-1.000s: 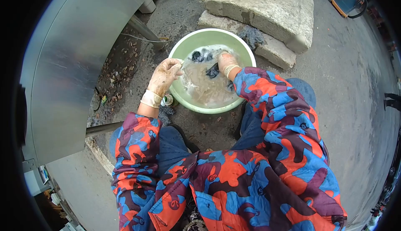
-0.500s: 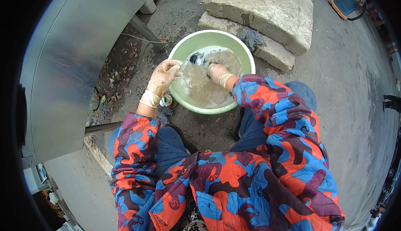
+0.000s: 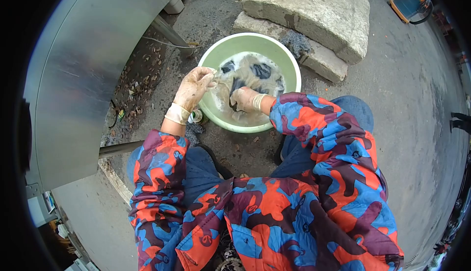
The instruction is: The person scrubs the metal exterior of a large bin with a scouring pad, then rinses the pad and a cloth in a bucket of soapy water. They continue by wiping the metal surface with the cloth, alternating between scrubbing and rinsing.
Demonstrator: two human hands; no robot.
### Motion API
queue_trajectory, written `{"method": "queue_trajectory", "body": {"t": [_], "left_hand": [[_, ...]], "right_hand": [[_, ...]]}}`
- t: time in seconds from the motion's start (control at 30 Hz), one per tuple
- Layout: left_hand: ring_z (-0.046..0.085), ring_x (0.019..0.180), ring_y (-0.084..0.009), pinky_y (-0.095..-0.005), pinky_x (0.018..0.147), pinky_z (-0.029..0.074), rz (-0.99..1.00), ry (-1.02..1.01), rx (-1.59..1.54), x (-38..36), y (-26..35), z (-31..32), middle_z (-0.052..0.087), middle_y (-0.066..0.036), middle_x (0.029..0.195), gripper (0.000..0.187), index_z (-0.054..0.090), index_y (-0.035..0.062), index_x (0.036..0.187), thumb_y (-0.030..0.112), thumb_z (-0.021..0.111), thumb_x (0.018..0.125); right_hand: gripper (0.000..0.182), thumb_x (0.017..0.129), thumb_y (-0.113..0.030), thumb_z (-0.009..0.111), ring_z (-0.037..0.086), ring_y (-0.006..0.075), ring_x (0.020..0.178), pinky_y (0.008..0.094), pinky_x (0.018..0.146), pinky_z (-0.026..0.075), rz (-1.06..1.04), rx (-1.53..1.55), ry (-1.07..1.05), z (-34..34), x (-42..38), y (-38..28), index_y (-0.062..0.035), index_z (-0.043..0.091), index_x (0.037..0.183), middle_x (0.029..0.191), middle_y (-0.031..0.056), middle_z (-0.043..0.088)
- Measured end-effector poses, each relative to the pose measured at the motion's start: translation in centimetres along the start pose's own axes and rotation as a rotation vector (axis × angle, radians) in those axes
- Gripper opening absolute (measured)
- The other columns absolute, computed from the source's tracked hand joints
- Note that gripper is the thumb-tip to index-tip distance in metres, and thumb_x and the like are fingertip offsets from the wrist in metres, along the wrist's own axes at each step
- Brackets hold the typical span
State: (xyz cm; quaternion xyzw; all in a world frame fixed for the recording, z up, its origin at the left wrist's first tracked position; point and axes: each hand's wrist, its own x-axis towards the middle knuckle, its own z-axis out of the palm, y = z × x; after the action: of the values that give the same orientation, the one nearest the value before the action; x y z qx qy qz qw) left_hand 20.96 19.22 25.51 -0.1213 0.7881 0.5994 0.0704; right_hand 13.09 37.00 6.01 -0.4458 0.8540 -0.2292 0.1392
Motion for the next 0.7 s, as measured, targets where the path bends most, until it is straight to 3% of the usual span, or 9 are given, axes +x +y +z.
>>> {"method": "queue_trajectory", "body": {"t": [0.03,0.1,0.23,0.27,0.43,0.5,0.57,0.63,0.7], "left_hand": [[0.061,0.078,-0.0101,-0.0222,0.067,0.046,0.029,-0.004,0.030,-0.1,0.0,0.1,0.062,-0.003,0.092,0.016,0.058,0.0043,0.103,0.016,0.055,0.092],[0.061,0.078,-0.0102,-0.0219,0.066,0.046,0.065,-0.008,0.059,0.3,-0.4,0.2,0.062,-0.003,0.091,0.016,0.058,0.0041,0.103,0.016,0.055,0.092],[0.061,0.077,-0.0098,-0.0215,0.066,0.046,0.074,0.010,0.093,-0.1,-0.6,0.0,0.062,-0.004,0.091,0.016,0.058,0.0030,0.103,0.015,0.054,0.092],[0.060,0.077,-0.0099,-0.0218,0.067,0.047,0.038,-0.002,0.070,-0.3,-0.1,0.0,0.062,-0.004,0.091,0.017,0.058,0.0024,0.103,0.014,0.054,0.092],[0.059,0.077,-0.0101,-0.0230,0.069,0.048,0.036,-0.006,0.045,0.8,-0.7,0.2,0.061,-0.004,0.091,0.017,0.057,0.0014,0.104,0.013,0.055,0.092],[0.059,0.077,-0.0103,-0.0233,0.070,0.049,0.019,-0.012,0.032,0.6,-0.9,0.3,0.061,-0.004,0.091,0.017,0.057,0.0011,0.104,0.012,0.055,0.091],[0.060,0.078,-0.0101,-0.0225,0.069,0.048,0.075,-0.013,0.073,0.5,-1.0,0.3,0.061,-0.003,0.091,0.017,0.057,0.0019,0.104,0.013,0.055,0.092],[0.060,0.079,-0.0100,-0.0222,0.068,0.047,0.081,-0.005,0.095,0.5,-1.2,0.0,0.061,-0.003,0.091,0.017,0.057,0.0025,0.104,0.013,0.055,0.092],[0.060,0.079,-0.0099,-0.0219,0.068,0.047,0.081,0.000,0.116,0.1,-1.2,-0.1,0.061,-0.003,0.091,0.017,0.057,0.0030,0.105,0.014,0.054,0.092]], "right_hand": [[0.021,0.072,-0.008,0.061,0.065,0.0346,0.087,0.0397,0.080,0.051,-0.205,-0.159,0.044,2.9,0.5,2.0,-0.0096,0.070,0.091,0.095,0.0216,0.066],[0.023,0.076,-0.007,0.056,0.065,0.0346,0.088,0.0417,0.080,0.051,0.196,-0.157,-0.154,-9.9,-0.9,-3.6,-0.0070,0.068,0.095,0.100,0.0214,0.065],[0.019,0.079,-0.007,0.052,0.066,0.0339,0.088,0.0427,0.074,0.052,0.691,-0.024,0.432,-12.7,0.1,2.3,-0.0027,0.067,0.090,0.097,0.0205,0.066],[0.019,0.079,-0.007,0.053,0.066,0.0327,0.089,0.0431,0.076,0.052,0.711,-0.023,0.386,-12.1,0.0,2.6,-0.0038,0.068,0.089,0.094,0.0206,0.066],[0.032,0.062,-0.015,0.078,0.066,0.0266,0.084,0.0339,0.078,0.050,-0.118,0.007,-0.231,-0.6,-0.7,-1.7,-0.0104,0.071,0.093,0.087,0.0130,0.069],[0.035,0.062,-0.015,0.079,0.066,0.0268,0.083,0.0340,0.078,0.050,0.073,0.302,-0.334,-3.7,-0.7,-2.6,-0.0110,0.071,0.095,0.088,0.0113,0.069],[0.026,0.065,-0.015,0.076,0.066,0.0266,0.080,0.0353,0.074,0.052,0.272,0.006,-0.166,-9.9,-0.5,-1.2,-0.0104,0.071,0.090,0.088,0.0113,0.069],[0.018,0.075,-0.013,0.062,0.066,0.0282,0.082,0.0390,0.073,0.051,0.590,-0.025,0.150,-13.8,-0.4,1.6,-0.0073,0.069,0.090,0.086,0.0154,0.068],[0.023,0.081,-0.014,0.049,0.066,0.0305,0.082,0.0402,0.074,0.051,0.578,0.098,0.503,-14.5,-0.9,3.3,-0.0066,0.069,0.090,0.085,0.0212,0.066]]}}
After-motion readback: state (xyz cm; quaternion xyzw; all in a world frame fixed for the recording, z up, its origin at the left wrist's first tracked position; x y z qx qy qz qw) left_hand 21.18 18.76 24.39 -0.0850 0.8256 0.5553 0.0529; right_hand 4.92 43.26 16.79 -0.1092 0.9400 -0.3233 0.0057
